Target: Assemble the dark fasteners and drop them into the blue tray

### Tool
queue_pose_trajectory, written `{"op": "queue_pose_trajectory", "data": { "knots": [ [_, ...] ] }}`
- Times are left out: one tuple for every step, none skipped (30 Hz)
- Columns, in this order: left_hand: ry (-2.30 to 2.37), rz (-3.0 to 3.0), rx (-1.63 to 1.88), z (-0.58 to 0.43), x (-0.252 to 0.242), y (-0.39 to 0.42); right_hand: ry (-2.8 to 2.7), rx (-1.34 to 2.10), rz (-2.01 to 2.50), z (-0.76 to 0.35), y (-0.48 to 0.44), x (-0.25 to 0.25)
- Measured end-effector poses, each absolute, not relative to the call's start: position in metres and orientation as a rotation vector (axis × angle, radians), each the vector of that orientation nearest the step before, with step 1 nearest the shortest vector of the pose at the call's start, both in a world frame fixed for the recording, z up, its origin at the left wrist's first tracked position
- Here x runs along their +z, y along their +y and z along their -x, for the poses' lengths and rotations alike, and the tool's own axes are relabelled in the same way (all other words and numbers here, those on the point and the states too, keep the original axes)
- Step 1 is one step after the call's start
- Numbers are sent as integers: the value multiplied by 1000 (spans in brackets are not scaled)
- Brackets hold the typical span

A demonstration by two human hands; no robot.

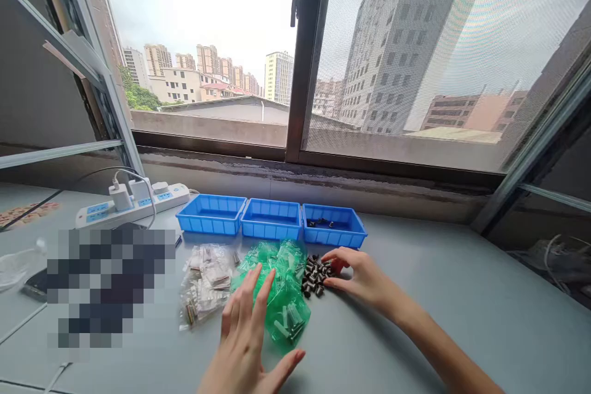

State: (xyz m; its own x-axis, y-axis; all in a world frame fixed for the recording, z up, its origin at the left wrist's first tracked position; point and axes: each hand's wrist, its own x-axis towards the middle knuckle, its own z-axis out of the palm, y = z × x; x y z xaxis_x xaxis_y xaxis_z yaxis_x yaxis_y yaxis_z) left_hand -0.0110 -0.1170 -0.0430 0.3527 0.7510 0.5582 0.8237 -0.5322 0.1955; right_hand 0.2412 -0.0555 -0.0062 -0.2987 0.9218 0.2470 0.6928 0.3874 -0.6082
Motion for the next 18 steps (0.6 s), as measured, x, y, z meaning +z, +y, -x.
{"op": "queue_pose_trajectory", "data": {
  "knots": [
    [-1450,2482,-927,11,-43,-117,-2076,535,1378,-241,-56,-6],
    [-1444,2484,-931,11,-42,-117,-2067,541,1372,-241,-56,-6],
    [-1440,2488,-934,10,-42,-117,-2060,547,1361,-241,-57,-5],
    [-1439,2493,-936,10,-41,-118,-2054,552,1346,-241,-57,-5],
    [-1443,2498,-932,10,-41,-118,-2050,556,1330,-240,-58,-4],
    [-1451,2504,-921,10,-41,-118,-2045,559,1318,-240,-58,-3],
    [-1459,2510,-907,10,-41,-118,-2039,561,1310,-240,-59,-3],
    [-1465,2516,-891,10,-41,-118,-2031,562,1309,-240,-59,-2],
    [-1469,2523,-877,10,-41,-118,-2018,564,1314,-240,-59,-2],
    [-1470,2530,-865,11,-41,-117,-2001,567,1323,-240,-59,-2],
    [-1473,2535,-855,11,-41,-117,-1981,575,1334,-240,-59,-1],
    [-1476,2539,-848,11,-42,-118,-1957,587,1347,-240,-59,-1],
    [-1478,2543,-842,11,-41,-118,-1932,605,1362,-240,-59,-1],
    [-1481,2546,-835,11,-41,-118,-1907,627,1376,-240,-59,0],
    [-1481,2547,-830,11,-40,-118,-1881,650,1385,-239,-60,1],
    [-1478,2547,-827,11,-40,-119,-1857,672,1391,-238,-60,3],
    [-1472,2547,-825,11,-39,-119,-1834,688,1393,-238,-61,4],
    [-1464,2546,-825,10,-38,-119,-1813,695,1392,-237,-62,5]
  ]
}}
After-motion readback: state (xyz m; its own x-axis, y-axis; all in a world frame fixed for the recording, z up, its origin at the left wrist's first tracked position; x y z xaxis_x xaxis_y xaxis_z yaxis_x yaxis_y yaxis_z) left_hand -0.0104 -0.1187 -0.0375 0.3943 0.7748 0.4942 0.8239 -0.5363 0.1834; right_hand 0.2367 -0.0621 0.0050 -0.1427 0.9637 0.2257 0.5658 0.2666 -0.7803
